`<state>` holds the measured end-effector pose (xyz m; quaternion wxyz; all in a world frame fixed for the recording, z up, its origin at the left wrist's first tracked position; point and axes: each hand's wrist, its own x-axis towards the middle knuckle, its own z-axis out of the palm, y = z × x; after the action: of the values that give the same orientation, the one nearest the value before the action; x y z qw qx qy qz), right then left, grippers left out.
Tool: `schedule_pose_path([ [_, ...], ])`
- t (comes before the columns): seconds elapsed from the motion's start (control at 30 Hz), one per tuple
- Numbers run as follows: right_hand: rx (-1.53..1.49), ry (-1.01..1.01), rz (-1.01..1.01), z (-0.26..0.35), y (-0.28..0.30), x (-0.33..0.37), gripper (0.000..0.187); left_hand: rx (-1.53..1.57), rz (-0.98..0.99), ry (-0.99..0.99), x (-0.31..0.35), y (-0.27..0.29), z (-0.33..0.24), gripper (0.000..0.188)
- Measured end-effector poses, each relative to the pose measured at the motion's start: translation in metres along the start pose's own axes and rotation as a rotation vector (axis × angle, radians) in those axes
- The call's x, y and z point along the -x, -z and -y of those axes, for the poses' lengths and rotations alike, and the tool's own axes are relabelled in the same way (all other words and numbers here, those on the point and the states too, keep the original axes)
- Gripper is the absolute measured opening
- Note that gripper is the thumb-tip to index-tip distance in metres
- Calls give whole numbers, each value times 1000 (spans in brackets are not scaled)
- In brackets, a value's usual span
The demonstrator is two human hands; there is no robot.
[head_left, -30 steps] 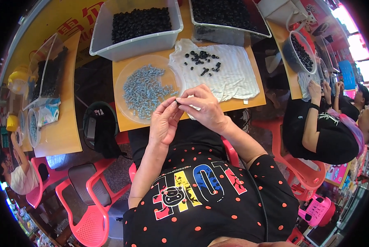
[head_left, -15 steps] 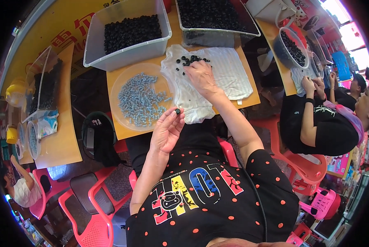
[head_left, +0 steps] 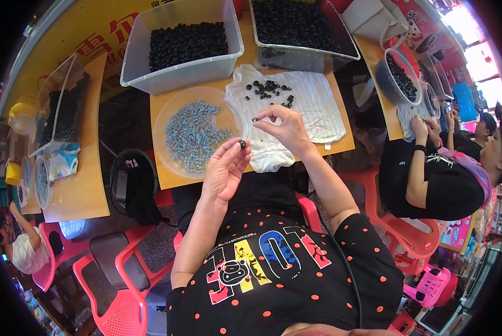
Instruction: The person assembles small components by picking up plastic inserts and fitting them into black caps by hand, handling one piece at a time.
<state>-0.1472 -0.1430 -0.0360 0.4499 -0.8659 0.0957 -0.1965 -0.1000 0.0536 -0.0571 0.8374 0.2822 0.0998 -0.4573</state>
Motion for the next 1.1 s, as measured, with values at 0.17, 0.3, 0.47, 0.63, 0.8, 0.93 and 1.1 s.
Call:
schedule_pose_path([
  [0.17,-11,147,11,39,10,18,15,-87,-29,-121,-6,-9,-3,17],
  [0.3,98,303,-19,43,10,23,14,-139,-6,-204,-5,-11,0,17],
  [0.47,200,412,-50,44,5,25,13,-153,26,-241,0,-11,4,17],
  [0.63,221,432,-48,44,2,28,12,-176,40,-254,3,-9,7,18],
  [0.8,201,407,-45,42,-3,34,12,-198,64,-265,3,-9,10,18],
  [0.93,240,387,-102,41,-10,39,13,-176,72,-270,2,-6,14,18],
  [1.1,228,386,-98,39,-7,38,15,-172,93,-235,0,-2,12,17],
])
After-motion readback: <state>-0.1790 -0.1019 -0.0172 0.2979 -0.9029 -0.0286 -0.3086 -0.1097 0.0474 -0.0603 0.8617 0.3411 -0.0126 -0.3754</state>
